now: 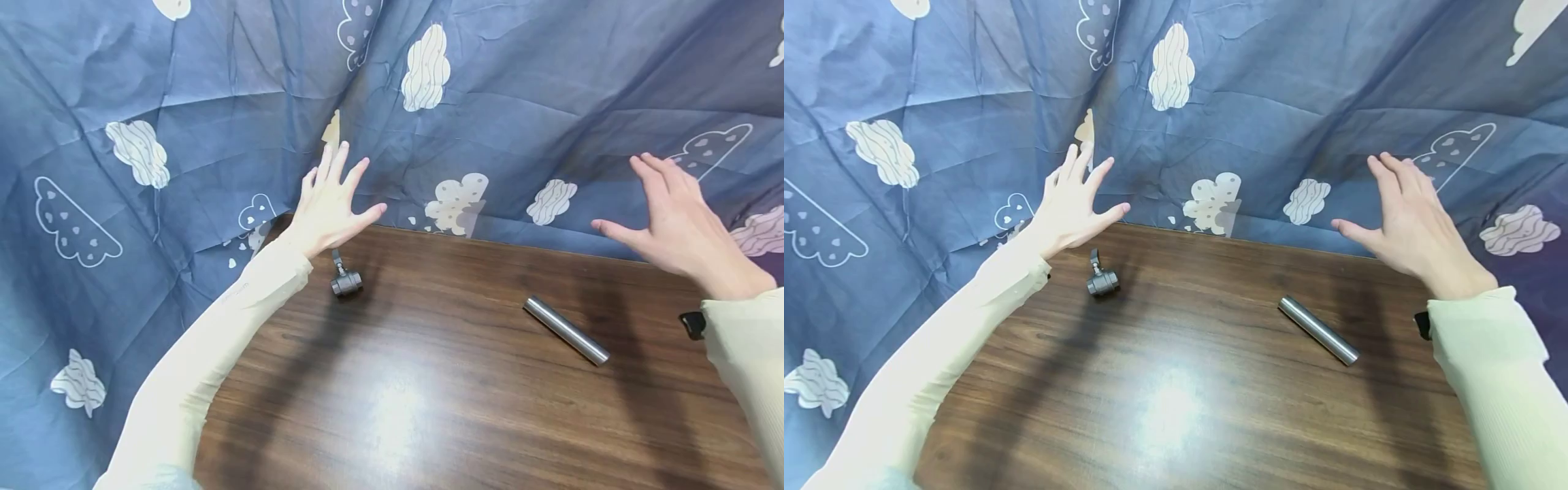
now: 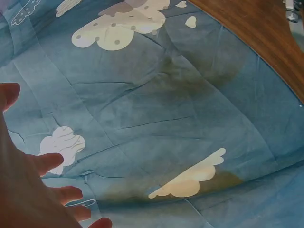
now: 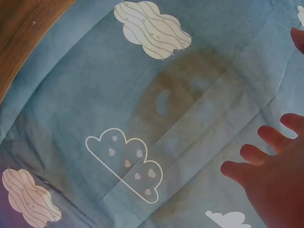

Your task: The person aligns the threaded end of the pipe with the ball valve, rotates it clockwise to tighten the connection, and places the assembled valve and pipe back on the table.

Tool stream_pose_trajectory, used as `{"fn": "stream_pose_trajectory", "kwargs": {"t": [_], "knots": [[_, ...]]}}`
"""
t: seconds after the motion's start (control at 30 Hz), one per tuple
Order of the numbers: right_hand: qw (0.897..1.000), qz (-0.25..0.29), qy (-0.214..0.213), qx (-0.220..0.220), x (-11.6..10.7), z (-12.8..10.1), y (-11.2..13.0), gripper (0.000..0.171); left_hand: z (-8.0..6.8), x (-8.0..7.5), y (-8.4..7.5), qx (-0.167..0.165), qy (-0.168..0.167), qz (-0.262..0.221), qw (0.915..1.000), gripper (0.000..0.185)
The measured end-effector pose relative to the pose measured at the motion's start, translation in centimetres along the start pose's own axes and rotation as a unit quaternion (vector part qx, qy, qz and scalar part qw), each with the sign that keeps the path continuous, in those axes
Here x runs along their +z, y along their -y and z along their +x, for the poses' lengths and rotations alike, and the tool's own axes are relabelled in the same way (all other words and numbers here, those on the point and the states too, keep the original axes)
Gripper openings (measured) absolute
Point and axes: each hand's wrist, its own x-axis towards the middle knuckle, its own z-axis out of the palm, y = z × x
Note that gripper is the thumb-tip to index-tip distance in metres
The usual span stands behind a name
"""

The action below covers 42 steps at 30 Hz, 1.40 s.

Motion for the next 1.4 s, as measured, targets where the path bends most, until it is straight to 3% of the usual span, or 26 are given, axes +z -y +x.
{"fn": "stream_pose_trajectory", "kwargs": {"t": [0.27, 0.53, 0.7, 0.87, 1.03, 1.4], "knots": [[0.999, 0.011, -0.029, -0.017, 0.3, -1.2, 0.3, 0.092, -1.0, 0.6, 0.8, -0.009, -0.028, -0.031, 0.9991, 0.078], [0.997, 0.020, -0.059, -0.037, 1.7, -2.5, 0.2, 0.079, -2.2, 1.8, 1.7, 0.004, -0.062, -0.063, 0.9961, 0.069], [0.995, 0.031, -0.083, -0.043, 3.1, -3.5, -0.2, 0.069, -3.1, 2.6, 2.9, -0.024, -0.067, -0.103, 0.9921, 0.066], [0.995, 0.049, -0.079, -0.026, 4.9, -4.5, -0.9, 0.063, -4.3, 3.6, 5.0, -0.079, -0.038, -0.151, 0.9847, 0.065], [0.996, 0.061, -0.059, -0.002, 6.6, -5.5, -1.7, 0.060, -5.3, 4.8, 6.6, -0.131, 0.008, -0.199, 0.9712, 0.068], [0.995, 0.088, -0.018, 0.038, 9.8, -8.1, -3.0, 0.057, -6.6, 8.3, 7.7, -0.181, 0.062, -0.254, 0.9480, 0.063]]}}
